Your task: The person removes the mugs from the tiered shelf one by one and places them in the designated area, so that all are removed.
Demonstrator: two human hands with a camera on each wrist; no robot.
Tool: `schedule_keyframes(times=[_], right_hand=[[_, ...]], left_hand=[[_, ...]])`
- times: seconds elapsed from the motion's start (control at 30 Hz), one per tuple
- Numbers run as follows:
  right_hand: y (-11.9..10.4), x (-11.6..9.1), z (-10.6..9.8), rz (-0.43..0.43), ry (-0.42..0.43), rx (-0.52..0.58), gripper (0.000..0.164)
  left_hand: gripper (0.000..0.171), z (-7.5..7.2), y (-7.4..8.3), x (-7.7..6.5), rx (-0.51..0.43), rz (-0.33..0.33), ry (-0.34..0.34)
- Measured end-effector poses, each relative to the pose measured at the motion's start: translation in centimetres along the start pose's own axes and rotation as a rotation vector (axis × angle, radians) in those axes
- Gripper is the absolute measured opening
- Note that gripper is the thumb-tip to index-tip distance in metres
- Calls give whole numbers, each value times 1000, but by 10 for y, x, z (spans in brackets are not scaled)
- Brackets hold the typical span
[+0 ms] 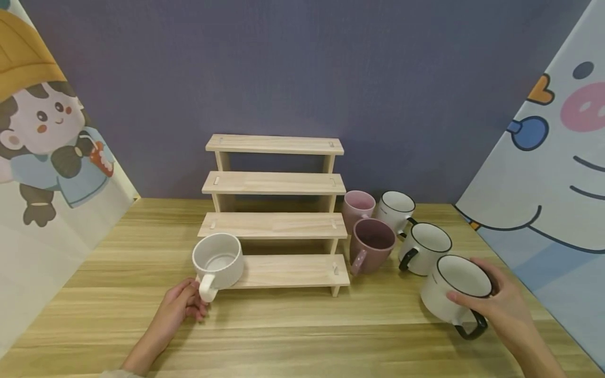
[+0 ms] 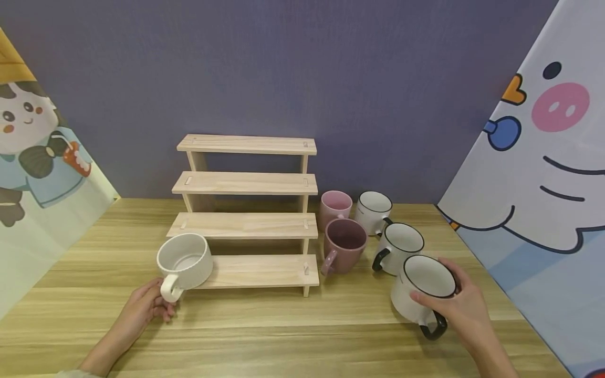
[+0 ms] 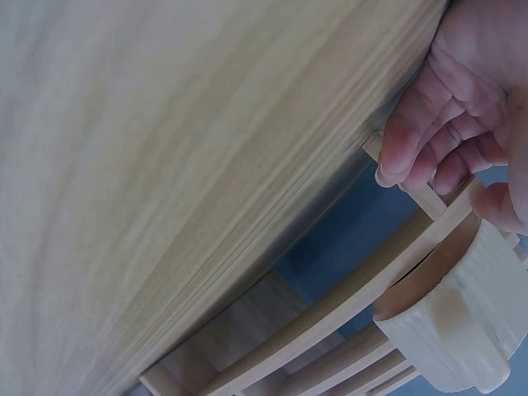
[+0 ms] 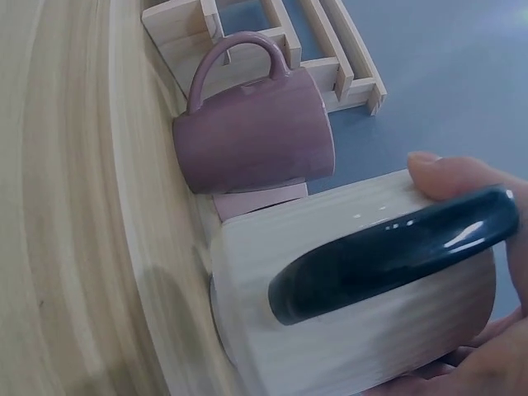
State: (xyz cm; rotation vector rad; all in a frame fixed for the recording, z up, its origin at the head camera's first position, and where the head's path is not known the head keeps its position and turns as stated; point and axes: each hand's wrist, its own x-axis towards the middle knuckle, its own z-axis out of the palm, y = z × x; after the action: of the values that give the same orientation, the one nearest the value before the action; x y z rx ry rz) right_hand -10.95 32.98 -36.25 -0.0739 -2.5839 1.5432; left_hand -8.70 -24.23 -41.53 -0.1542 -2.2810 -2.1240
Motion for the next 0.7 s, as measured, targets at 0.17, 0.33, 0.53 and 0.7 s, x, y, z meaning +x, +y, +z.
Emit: schedule_keyframes(times=[0.17, 0.33, 0.53, 0.7], right_hand=[[3, -3, -2, 32, -6, -42, 69], [5, -5, -3, 44, -13, -76, 69], [9, -6, -2, 40, -24, -92, 71], [11, -7, -2, 88, -43, -107, 71]], left_hand=[[28, 0, 0, -1, 1, 3, -1], [29, 0, 1, -1, 6, 7, 7], [28, 0, 1, 0, 1, 6, 3], [28, 0, 0, -1, -1, 8, -10]])
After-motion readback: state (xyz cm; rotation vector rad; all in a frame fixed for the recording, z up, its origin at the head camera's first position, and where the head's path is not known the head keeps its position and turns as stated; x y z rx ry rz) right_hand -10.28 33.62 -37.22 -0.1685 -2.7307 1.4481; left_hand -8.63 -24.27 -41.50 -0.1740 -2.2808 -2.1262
